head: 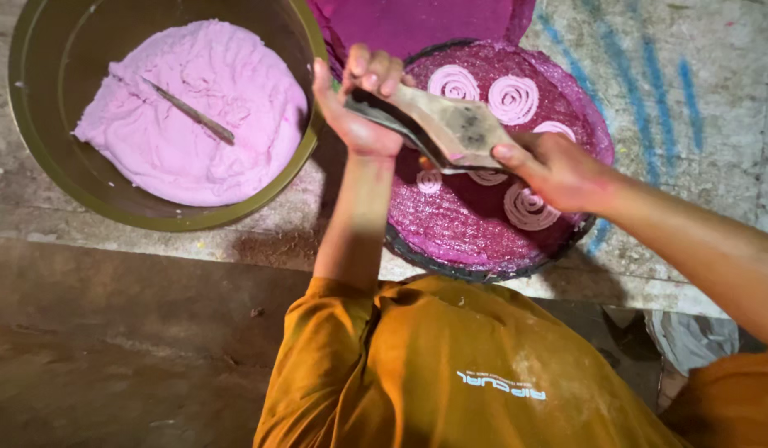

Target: The person scoops pink dough from a bowl and uses a wooden mold to press and shape it into rose-like spirals on a glittery purple tray. They repeat this process to create multiple decorative shapes.

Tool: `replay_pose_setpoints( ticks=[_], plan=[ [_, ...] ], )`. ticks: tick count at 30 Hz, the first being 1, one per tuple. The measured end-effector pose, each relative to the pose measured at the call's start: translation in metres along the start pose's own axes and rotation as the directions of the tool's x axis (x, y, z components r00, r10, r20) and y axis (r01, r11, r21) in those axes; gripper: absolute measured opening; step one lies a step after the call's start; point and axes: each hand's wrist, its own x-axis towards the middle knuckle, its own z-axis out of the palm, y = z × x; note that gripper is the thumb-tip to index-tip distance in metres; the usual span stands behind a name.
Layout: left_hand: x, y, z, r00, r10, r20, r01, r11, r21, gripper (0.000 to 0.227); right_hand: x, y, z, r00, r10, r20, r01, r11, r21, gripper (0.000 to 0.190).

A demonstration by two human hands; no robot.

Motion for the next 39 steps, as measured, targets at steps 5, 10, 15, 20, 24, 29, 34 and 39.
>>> replay_pose_setpoints(
  ticks=[5,10,15,20,24,29,34,39],
  plan=[
    [-0.007,0.028,0.041,0.997,0.008,-0.082,-0.004,0.998,0.055,0.047,0.006,0.008,0.023,0.989,-0.147,-0.033,0.149,0.988,0.051,0.075],
    [-0.025,0.014,0.058,0.987,0.034,-0.158,-0.021,0.997,0.078,0.046,-0.013,0.017,0.022,0.996,-0.064,0.069,0.055,0.989,0.137,0.075],
    [-0.022,-0.021,0.053,0.955,-0.005,-0.297,0.011,1.0,0.02,0.046,-0.025,0.03,0.001,0.992,0.12,0.028,-0.121,0.993,0.013,0.074],
    [0.012,-0.021,0.04,0.987,-0.01,-0.161,0.017,0.999,0.037,0.049,-0.009,0.027,-0.006,0.992,-0.042,-0.123,0.04,0.999,-0.015,0.075],
    [0.023,0.003,0.033,0.996,0.028,-0.084,-0.015,0.989,0.147,0.048,0.014,0.014,0.006,0.996,0.011,-0.087,-0.01,1.0,0.006,0.073],
    [0.009,0.033,0.041,0.99,0.062,-0.126,-0.044,0.989,0.141,0.045,0.018,-0.005,0.02,0.979,-0.183,-0.091,0.189,0.98,0.063,0.069],
    [-0.029,0.032,0.057,0.957,0.085,-0.278,-0.036,0.983,0.178,0.045,-0.006,-0.003,0.031,0.998,-0.042,0.044,0.034,0.983,0.18,0.068],
    [-0.042,-0.01,0.056,0.926,0.071,-0.37,-0.026,0.991,0.128,0.045,-0.033,0.026,0.021,0.993,0.097,0.065,-0.106,0.979,0.172,0.068]
  ],
)
